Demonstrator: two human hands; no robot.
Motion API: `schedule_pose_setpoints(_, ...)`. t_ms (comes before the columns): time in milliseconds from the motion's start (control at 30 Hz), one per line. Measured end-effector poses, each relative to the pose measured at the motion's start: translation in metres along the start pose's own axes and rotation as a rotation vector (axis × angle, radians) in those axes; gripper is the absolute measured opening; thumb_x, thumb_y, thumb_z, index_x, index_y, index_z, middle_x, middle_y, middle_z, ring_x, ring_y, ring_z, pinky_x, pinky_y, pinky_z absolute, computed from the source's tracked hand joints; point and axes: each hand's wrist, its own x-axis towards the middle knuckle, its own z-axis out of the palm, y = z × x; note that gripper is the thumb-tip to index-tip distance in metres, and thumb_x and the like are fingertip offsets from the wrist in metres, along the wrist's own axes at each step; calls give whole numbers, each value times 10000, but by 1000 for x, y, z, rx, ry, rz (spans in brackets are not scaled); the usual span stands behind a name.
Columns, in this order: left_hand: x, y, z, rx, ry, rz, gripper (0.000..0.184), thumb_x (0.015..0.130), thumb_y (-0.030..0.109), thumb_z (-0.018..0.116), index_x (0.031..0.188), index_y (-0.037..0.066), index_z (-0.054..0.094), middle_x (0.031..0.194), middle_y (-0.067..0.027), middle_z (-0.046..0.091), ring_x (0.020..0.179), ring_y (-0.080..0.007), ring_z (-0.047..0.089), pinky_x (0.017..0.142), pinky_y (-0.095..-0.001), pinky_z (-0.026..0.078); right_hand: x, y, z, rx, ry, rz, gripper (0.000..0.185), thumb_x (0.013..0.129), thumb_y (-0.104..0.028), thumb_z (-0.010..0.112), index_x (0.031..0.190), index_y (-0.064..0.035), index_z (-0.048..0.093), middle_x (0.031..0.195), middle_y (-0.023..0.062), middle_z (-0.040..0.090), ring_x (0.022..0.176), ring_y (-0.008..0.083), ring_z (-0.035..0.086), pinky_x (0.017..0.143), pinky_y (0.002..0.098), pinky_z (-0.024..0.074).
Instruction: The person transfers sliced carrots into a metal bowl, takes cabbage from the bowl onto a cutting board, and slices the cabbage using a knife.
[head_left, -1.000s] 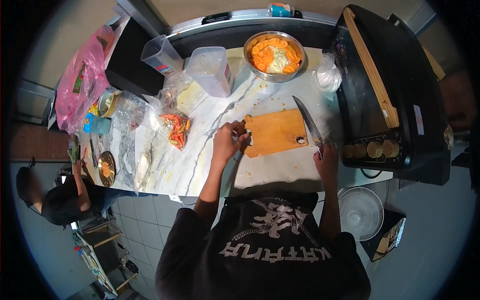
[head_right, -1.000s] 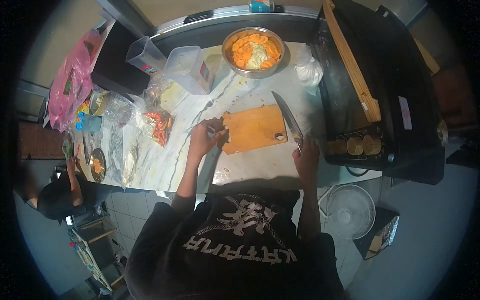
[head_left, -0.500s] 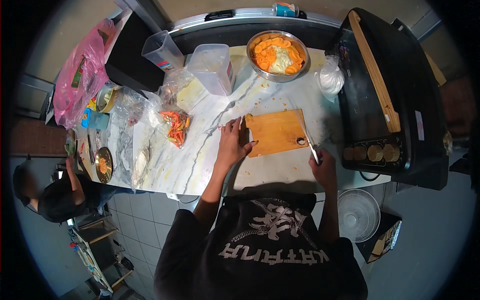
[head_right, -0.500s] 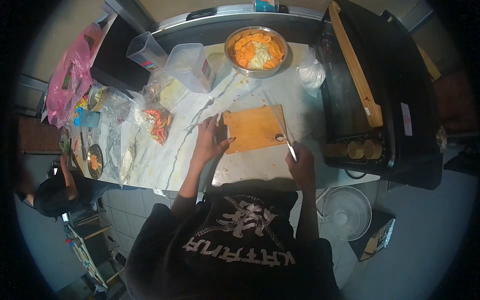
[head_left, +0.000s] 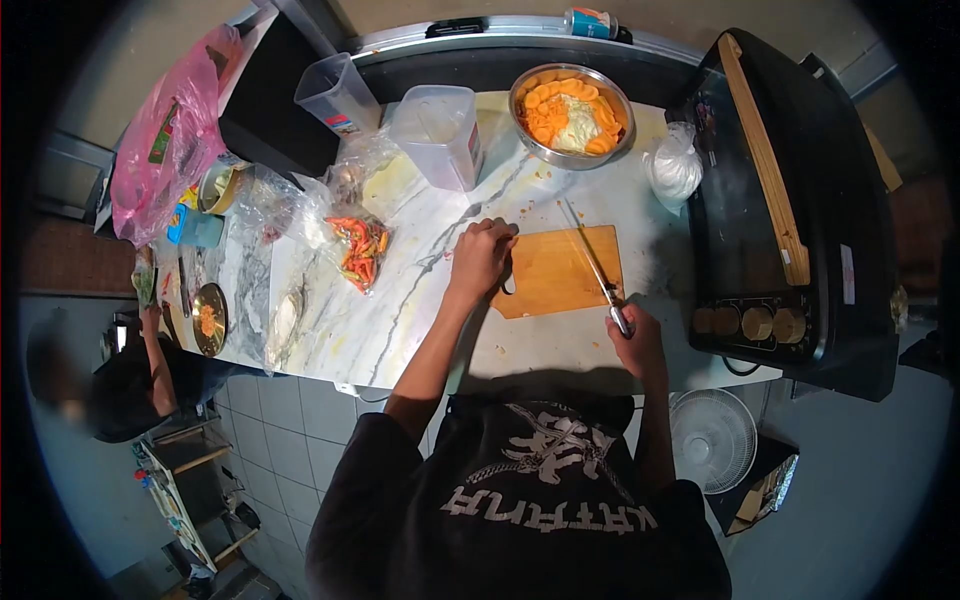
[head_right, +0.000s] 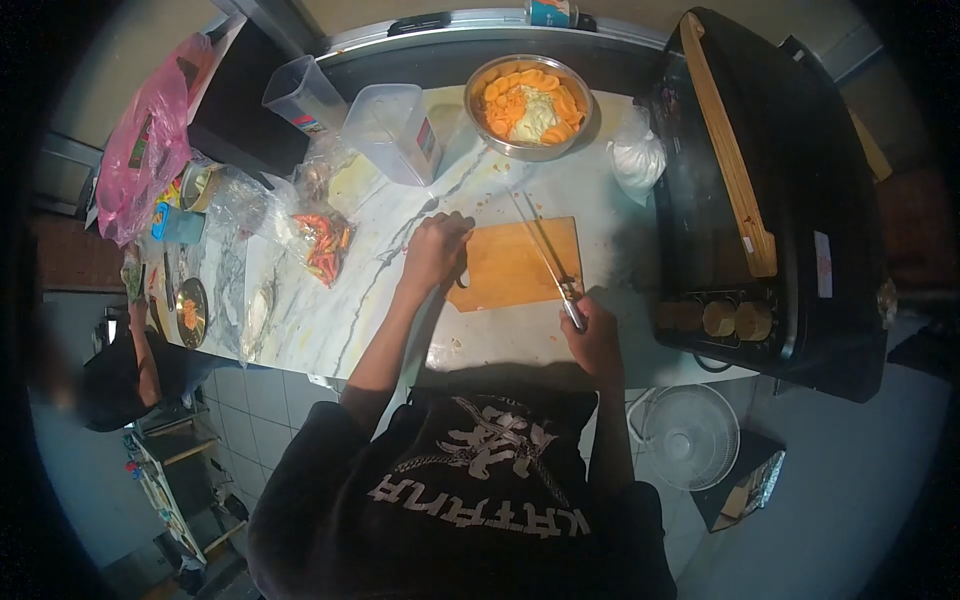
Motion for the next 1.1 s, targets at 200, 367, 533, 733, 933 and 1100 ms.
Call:
schedule_pose_setpoints(200,5,-6,-6,-32,-59,-17,144,776,-48,649,902,10,690,834,-175,646,842,-384,618,747,-450,482,-3,15,0,157,-1,191,209,853,-186,703,785,-22,594,610,83,556,575,151,532,563,345,427)
schedule_pose_setpoints(367,14,-18,-10,-129,4,2,151,853,-38,631,992,-32,689,874,-210,686,746,-372,666,697,-399,523,-4,10,-5,159,0,206,199,855,-180,702,784,-22,604,610,74,558,573,144,524,560,336,423)
schedule_pose_setpoints(533,23,0,-31,-236,19,-131,180,880,9,667,1053,-32,697,945,-216,713,787,-261,727,736,-344,549,-5,12,-2,229,-18,170,206,857,-159,699,770,-10,586,602,76,552,556,141,511,539,326,410)
schedule_pose_setpoints(733,20,5,-39,-215,-98,-213,206,856,62,719,1044,-20,703,950,-193,717,818,-313,719,718,-370,552,-8,9,23,354,-119,75,306,924,-145,677,701,-38,497,529,3,462,468,66,455,443,283,327)
schedule_pose_setpoints(933,-8,5,-36,-49,-12,-180,212,824,86,753,1009,-4,703,932,-167,708,788,-279,701,639,-367,541,-1,-6,37,100,-256,16,327,896,-224,698,717,-12,524,607,170,524,522,307,543,524,406,404)
schedule_pose_setpoints(1100,-26,16,-39,-169,-39,-264,256,818,62,758,1061,10,699,879,-128,674,728,-234,681,627,-332,545,-3,10,55,-7,-80,-51,308,890,-276,708,785,-15,582,652,180,588,605,410,563,590,471,431)
